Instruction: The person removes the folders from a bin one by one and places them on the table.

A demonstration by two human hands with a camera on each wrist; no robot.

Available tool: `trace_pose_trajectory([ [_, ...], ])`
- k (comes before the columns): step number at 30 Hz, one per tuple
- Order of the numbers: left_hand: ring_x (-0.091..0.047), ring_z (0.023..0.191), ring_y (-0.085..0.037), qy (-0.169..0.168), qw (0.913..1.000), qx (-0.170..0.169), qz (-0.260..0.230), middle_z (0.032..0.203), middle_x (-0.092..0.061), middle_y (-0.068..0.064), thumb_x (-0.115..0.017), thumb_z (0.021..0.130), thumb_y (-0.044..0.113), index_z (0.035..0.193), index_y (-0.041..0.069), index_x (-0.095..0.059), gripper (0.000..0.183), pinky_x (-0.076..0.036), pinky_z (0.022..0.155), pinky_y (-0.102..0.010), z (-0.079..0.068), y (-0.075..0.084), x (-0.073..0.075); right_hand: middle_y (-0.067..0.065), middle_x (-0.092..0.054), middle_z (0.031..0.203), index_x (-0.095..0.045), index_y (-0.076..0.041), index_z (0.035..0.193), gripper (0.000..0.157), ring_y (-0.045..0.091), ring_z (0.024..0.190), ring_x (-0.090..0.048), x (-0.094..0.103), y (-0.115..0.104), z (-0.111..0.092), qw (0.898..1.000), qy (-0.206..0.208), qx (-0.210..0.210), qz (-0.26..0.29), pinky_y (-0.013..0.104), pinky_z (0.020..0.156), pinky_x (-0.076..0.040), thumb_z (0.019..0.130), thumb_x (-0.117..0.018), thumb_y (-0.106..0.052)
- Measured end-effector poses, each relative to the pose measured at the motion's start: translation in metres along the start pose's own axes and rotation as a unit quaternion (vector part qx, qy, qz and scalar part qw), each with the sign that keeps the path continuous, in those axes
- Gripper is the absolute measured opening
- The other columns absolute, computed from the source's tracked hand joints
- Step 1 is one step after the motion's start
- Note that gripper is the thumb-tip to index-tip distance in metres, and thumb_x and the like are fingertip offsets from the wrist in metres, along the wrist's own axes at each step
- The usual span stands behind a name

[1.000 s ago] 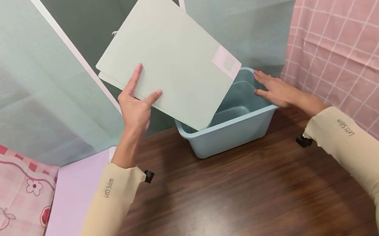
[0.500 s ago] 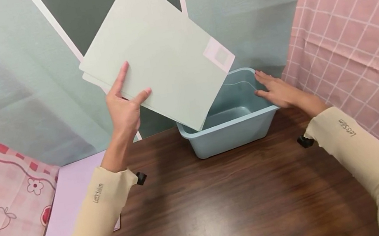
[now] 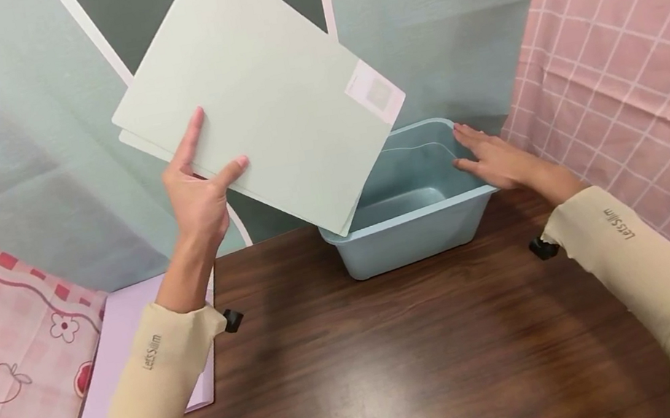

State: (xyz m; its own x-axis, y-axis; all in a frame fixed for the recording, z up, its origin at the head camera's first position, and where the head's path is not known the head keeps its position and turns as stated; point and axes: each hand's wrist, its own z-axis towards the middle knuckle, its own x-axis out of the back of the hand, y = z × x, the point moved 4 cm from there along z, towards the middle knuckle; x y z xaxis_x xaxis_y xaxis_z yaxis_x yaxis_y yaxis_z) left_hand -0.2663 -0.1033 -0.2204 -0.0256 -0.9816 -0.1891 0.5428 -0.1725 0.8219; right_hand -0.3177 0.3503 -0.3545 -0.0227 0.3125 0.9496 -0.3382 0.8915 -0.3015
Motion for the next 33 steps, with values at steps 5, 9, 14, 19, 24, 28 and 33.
trace_pose_trajectory([
  [5,-0.058,0.120,-0.019,-0.001,1.0000,0.001,0.002,0.140,-0.056,0.002,-0.075,0.070,-0.019,0.138,0.013,-0.057,0.077,-0.053,0.093,-0.032,-0.003,0.006,0.010,0.016,-0.002,0.163,-0.013,0.001,0.155,0.072,0.049,0.144,-0.013,0.000,-0.002,0.001,1.000,-0.006,0.000,-0.004,0.065,0.114,-0.010,0.103,-0.041,-0.041],
  [9,-0.058,0.120,-0.021,-0.006,1.0000,-0.001,-0.006,0.141,-0.055,0.000,-0.075,0.069,-0.020,0.137,0.014,-0.058,0.078,-0.053,0.093,-0.031,-0.004,0.011,0.017,0.016,-0.002,0.163,-0.013,0.002,0.155,0.072,0.049,0.144,-0.012,0.002,-0.001,0.000,1.000,-0.008,0.001,-0.001,0.064,0.114,-0.009,0.104,-0.041,-0.041],
  [14,-0.057,0.121,-0.023,-0.016,0.9997,-0.004,-0.020,0.141,-0.055,-0.003,-0.074,0.068,-0.023,0.137,0.014,-0.058,0.080,-0.053,0.092,-0.031,-0.002,0.009,0.029,0.015,-0.002,0.163,-0.013,0.002,0.155,0.073,0.048,0.145,-0.011,0.003,0.002,0.000,1.000,-0.011,0.000,0.002,0.065,0.114,-0.009,0.103,-0.042,-0.041],
  [19,-0.057,0.121,-0.023,-0.017,0.9997,0.004,-0.019,0.142,-0.054,-0.002,-0.076,0.066,-0.023,0.136,0.017,-0.059,0.083,-0.053,0.092,-0.030,-0.002,0.006,0.044,0.017,-0.004,0.163,-0.014,0.002,0.154,0.072,0.047,0.145,-0.012,0.004,0.004,0.001,1.000,-0.010,0.003,0.005,0.064,0.114,-0.010,0.103,-0.043,-0.040],
  [24,-0.059,0.119,-0.025,-0.015,0.9998,0.009,-0.009,0.141,-0.055,-0.004,-0.076,0.065,-0.023,0.135,0.018,-0.060,0.083,-0.055,0.088,-0.029,-0.006,0.012,0.057,0.016,-0.004,0.163,-0.015,0.001,0.154,0.072,0.049,0.144,-0.013,0.004,0.006,0.003,1.000,-0.009,0.004,0.002,0.066,0.113,-0.010,0.103,-0.043,-0.040],
  [28,-0.059,0.119,-0.025,-0.014,0.9997,0.015,-0.011,0.141,-0.054,-0.006,-0.075,0.065,-0.025,0.135,0.016,-0.060,0.083,-0.055,0.087,-0.028,-0.008,0.017,0.068,0.018,-0.006,0.162,-0.016,0.002,0.154,0.072,0.050,0.143,-0.013,0.003,0.008,0.003,1.000,-0.008,0.004,0.001,0.066,0.112,-0.010,0.103,-0.043,-0.041],
  [33,-0.057,0.121,-0.025,-0.017,0.9994,0.028,-0.013,0.144,-0.052,-0.006,-0.074,0.064,-0.026,0.135,0.014,-0.060,0.083,-0.055,0.087,-0.027,-0.010,0.020,0.081,0.019,-0.006,0.162,-0.014,0.001,0.155,0.072,0.049,0.144,-0.012,0.002,0.009,0.002,1.000,-0.012,0.002,0.004,0.066,0.113,-0.010,0.103,-0.041,-0.042],
])
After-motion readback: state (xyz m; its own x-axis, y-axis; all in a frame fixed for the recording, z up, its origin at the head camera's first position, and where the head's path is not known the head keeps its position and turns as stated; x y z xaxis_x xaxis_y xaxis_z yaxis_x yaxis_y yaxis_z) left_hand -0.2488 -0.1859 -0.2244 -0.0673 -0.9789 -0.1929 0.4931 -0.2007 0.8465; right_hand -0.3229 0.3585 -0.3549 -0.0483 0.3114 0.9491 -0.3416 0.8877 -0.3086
